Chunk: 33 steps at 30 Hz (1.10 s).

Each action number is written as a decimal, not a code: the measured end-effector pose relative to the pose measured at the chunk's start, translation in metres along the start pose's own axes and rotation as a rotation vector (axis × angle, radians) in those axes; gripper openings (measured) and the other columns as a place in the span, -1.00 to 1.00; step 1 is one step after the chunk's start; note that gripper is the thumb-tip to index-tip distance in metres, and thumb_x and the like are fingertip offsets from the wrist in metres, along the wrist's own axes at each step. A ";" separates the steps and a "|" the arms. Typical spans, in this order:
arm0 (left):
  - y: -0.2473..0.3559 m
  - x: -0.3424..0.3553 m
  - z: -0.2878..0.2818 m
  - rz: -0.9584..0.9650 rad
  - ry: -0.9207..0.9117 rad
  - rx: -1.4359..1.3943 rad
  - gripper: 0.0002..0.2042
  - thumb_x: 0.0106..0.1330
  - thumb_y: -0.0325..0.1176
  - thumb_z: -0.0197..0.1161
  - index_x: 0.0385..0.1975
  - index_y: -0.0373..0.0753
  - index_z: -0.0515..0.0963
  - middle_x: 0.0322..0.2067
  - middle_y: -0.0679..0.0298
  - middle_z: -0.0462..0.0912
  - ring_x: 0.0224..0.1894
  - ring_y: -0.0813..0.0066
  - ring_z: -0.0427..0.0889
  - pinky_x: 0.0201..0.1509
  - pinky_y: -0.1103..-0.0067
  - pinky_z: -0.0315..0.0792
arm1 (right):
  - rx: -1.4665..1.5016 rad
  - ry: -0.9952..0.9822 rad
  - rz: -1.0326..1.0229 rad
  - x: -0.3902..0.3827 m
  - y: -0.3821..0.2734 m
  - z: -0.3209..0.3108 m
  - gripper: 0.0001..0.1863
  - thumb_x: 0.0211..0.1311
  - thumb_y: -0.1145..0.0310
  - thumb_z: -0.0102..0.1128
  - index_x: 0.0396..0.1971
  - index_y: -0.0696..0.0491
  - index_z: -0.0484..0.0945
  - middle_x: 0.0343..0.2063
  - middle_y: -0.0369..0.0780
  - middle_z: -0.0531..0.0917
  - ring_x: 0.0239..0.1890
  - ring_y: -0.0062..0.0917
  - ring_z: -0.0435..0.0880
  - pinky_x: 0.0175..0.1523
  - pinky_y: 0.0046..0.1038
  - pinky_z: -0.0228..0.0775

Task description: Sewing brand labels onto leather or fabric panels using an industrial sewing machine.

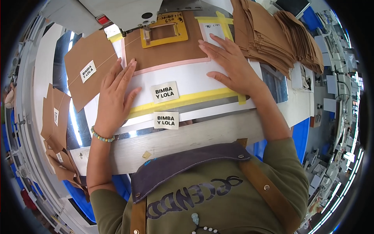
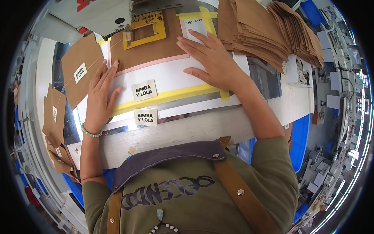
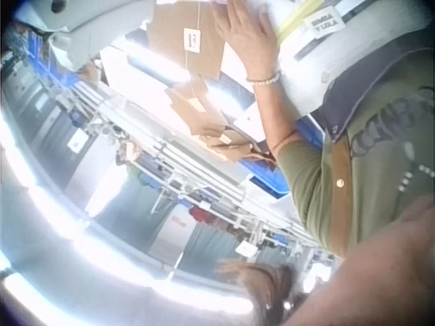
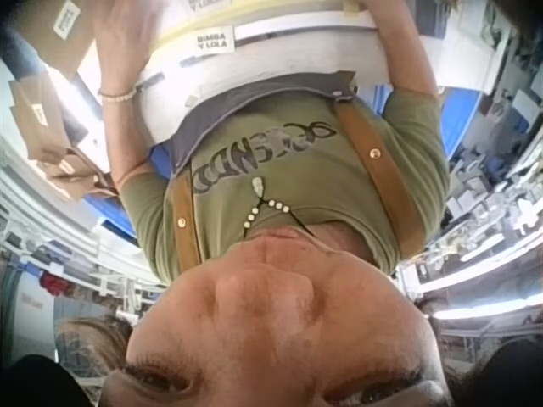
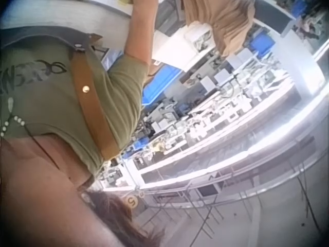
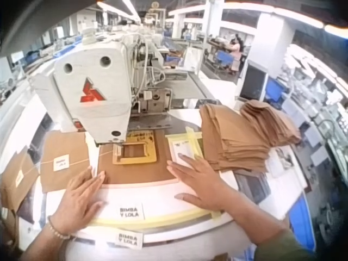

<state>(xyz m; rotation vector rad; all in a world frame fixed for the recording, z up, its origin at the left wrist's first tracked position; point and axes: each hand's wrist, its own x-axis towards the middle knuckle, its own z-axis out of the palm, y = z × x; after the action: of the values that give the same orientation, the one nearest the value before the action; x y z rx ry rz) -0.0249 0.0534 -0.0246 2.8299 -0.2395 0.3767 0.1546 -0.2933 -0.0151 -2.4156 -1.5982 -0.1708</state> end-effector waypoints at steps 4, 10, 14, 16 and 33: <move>-0.002 -0.002 0.000 0.009 0.009 -0.020 -0.35 0.47 -0.32 0.40 0.56 -0.14 0.42 0.45 0.23 0.59 0.56 0.00 0.41 0.57 0.17 0.32 | 0.033 -0.022 0.056 0.000 0.001 0.003 -0.23 0.57 -0.02 0.22 0.63 -0.03 0.28 0.61 -0.24 0.37 0.69 -0.20 0.17 0.75 0.05 -0.11; -0.007 -0.004 -0.007 -0.002 0.126 -0.093 -0.40 0.45 -0.46 0.35 0.51 -0.17 0.47 0.35 0.08 0.65 0.48 -0.05 0.50 0.49 0.13 0.42 | 0.059 -0.021 0.050 -0.002 -0.003 -0.004 -0.24 0.54 0.03 0.26 0.62 -0.02 0.31 0.61 -0.25 0.37 0.69 -0.18 0.18 0.74 0.06 -0.08; -0.004 0.002 -0.006 0.013 0.203 -0.082 -0.43 0.43 -0.49 0.35 0.47 -0.23 0.51 0.26 0.01 0.70 0.41 -0.08 0.56 0.43 0.16 0.48 | 0.016 -0.068 0.006 -0.005 0.001 -0.005 -0.25 0.50 0.06 0.29 0.59 -0.01 0.36 0.61 -0.25 0.37 0.68 -0.20 0.20 0.73 0.07 -0.04; -0.003 -0.004 -0.006 0.009 0.136 -0.081 -0.43 0.43 -0.50 0.35 0.48 -0.22 0.51 0.31 0.04 0.67 0.43 -0.06 0.56 0.46 0.18 0.47 | -0.014 -0.094 -0.023 -0.005 0.001 -0.006 -0.26 0.50 0.05 0.29 0.58 -0.01 0.37 0.61 -0.24 0.37 0.68 -0.20 0.21 0.73 0.08 -0.03; -0.007 -0.003 -0.002 0.038 0.118 -0.065 -0.45 0.37 -0.58 0.36 0.39 -0.20 0.59 0.19 0.14 0.78 0.40 0.04 0.62 0.43 0.22 0.52 | 0.086 0.123 -0.195 0.005 -0.014 -0.001 -0.59 0.41 0.22 0.40 0.19 0.02 0.72 0.39 -0.24 0.63 0.54 -0.22 0.46 0.58 -0.05 0.33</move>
<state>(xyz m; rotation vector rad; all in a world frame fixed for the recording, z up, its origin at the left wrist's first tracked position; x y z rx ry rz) -0.0267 0.0608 -0.0254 2.7317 -0.2759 0.5317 0.1437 -0.2843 -0.0115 -2.1404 -1.7447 -0.2730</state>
